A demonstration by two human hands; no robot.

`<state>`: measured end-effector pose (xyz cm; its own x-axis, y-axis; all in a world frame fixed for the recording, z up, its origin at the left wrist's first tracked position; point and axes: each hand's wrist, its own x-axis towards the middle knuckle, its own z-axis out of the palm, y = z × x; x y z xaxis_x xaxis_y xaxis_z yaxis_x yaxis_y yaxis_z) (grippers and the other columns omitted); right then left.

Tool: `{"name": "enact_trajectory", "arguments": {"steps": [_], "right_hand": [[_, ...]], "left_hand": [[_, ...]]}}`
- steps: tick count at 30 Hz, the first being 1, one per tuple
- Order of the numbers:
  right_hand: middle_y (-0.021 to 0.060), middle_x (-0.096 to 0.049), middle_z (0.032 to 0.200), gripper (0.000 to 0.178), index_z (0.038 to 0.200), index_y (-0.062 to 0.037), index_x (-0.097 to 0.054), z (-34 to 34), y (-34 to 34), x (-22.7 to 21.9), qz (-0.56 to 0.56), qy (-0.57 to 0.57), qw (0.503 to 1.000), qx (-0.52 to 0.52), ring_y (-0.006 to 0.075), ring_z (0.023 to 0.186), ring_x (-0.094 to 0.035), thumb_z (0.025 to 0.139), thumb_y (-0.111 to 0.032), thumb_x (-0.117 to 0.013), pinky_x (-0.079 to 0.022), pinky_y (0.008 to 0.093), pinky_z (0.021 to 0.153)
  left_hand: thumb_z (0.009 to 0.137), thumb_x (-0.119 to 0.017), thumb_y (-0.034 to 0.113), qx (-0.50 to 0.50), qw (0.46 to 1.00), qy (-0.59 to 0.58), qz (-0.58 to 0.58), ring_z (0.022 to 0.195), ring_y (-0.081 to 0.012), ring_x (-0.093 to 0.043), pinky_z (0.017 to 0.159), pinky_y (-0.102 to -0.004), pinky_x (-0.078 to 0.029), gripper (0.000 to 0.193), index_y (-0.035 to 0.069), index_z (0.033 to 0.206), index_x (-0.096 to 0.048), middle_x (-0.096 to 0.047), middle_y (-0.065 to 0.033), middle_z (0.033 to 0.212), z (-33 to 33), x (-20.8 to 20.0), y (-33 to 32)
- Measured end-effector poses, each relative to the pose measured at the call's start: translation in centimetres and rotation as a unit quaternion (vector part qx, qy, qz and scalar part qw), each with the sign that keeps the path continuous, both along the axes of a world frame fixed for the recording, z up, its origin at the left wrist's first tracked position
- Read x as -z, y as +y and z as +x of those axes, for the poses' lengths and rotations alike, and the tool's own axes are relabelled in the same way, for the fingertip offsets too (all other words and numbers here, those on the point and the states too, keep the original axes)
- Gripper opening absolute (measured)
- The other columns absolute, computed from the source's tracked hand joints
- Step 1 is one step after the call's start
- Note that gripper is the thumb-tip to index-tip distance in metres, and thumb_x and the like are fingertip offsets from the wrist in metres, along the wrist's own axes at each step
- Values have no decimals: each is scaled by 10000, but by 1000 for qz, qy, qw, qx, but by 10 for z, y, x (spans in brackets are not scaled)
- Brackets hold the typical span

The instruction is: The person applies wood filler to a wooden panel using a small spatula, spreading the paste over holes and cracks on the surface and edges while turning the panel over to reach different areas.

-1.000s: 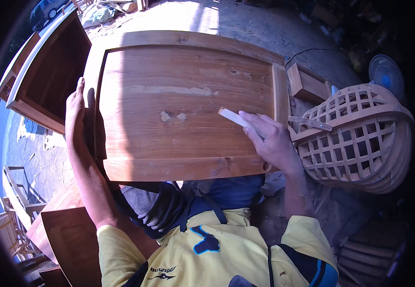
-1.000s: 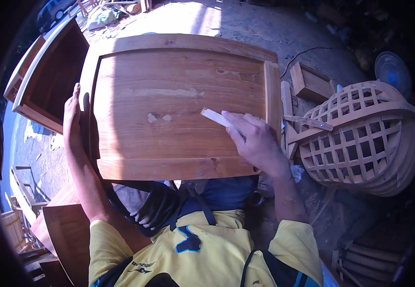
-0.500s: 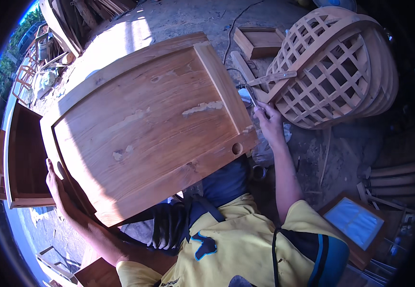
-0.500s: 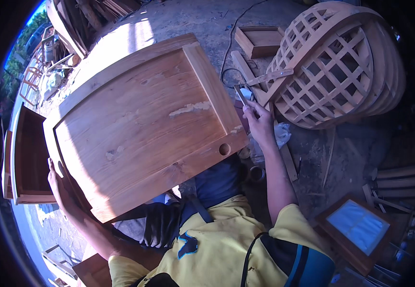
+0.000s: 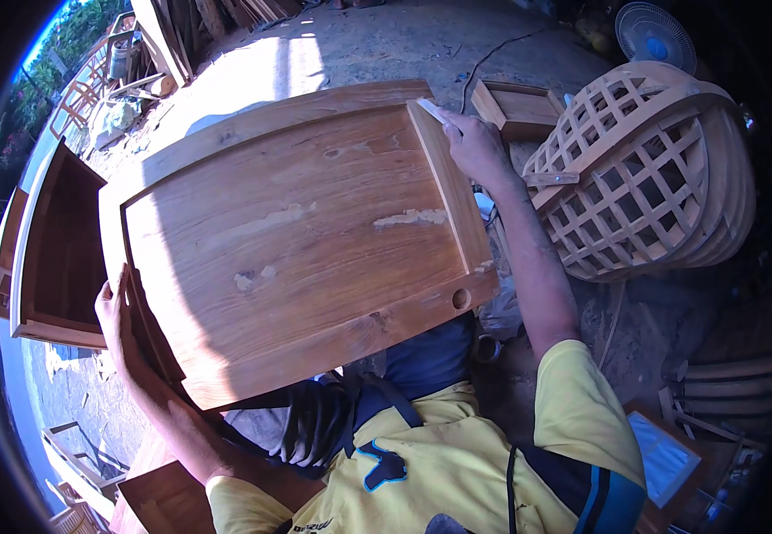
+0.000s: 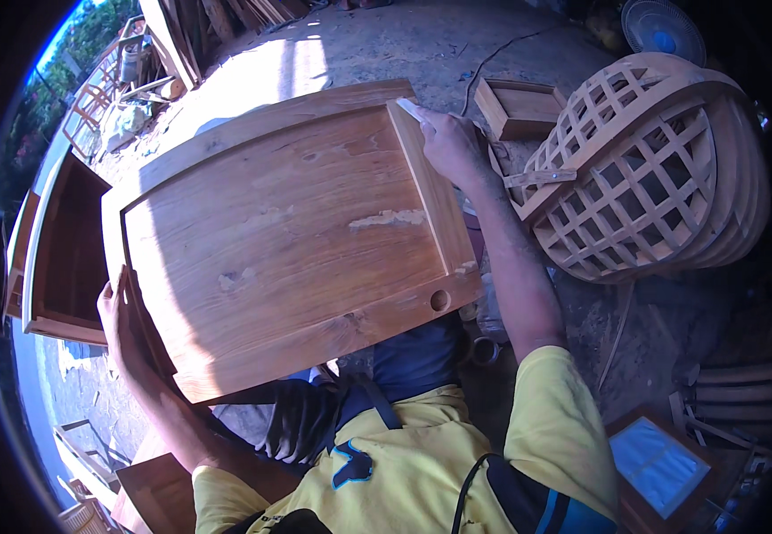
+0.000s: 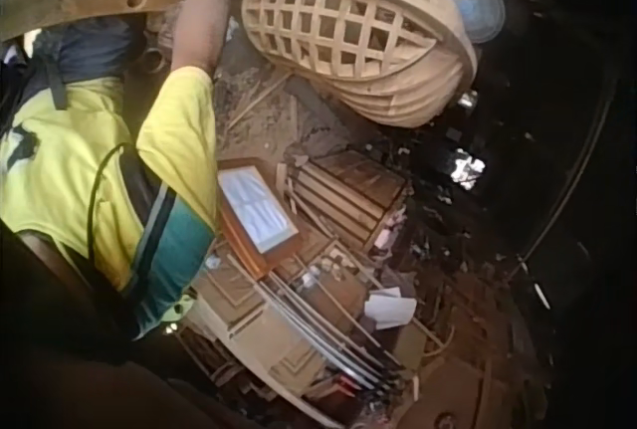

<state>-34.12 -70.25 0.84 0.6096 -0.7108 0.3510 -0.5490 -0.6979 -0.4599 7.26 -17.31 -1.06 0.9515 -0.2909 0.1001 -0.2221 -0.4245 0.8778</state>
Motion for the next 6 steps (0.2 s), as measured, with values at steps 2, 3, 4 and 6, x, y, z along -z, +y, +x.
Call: {"name": "enact_trajectory", "arguments": {"steps": [2, 3, 4, 6], "right_hand": [[268, -713, 1108, 357, 1328, -92, -682, 7, -2, -9, 20, 38, 999, -18, 419, 1029, -702, 1009, -177, -547, -537, 494, 940], [271, -721, 1049, 358, 1321, -93, -685, 6, -8, -11, 14, 50, 998, -28, 420, 970, -716, 1005, -172, -537, -543, 516, 903], [263, -723, 1080, 361, 1324, -86, -683, 6, -3, -22, 28, 67, 997, -36, 407, 1001, -717, 1007, -170, -532, -546, 508, 922], [225, -726, 1187, 360, 1325, -69, -682, -1, 4, -26, 34, 7, 997, -75, 352, 1129, -708, 1012, -172, -537, -545, 477, 1006]], "left_hand": [[966, -752, 420, -4, 1000, -30, -4, 684, -27, -413, 603, -237, -303, 384, 37, 983, -757, -557, 75, 750, -3, 3, 0], [962, -754, 427, -4, 999, -42, -9, 680, -29, -406, 603, -240, -299, 399, 28, 967, -754, -546, 75, 739, -6, 2, -1], [956, -755, 441, -8, 999, -45, 6, 675, -34, -404, 603, -244, -301, 420, 21, 971, -755, -540, 72, 732, -6, 2, 4], [950, -757, 456, -27, 998, -45, 21, 670, -38, -402, 603, -249, -303, 442, 14, 974, -756, -533, 70, 724, -8, 5, 22]]}}
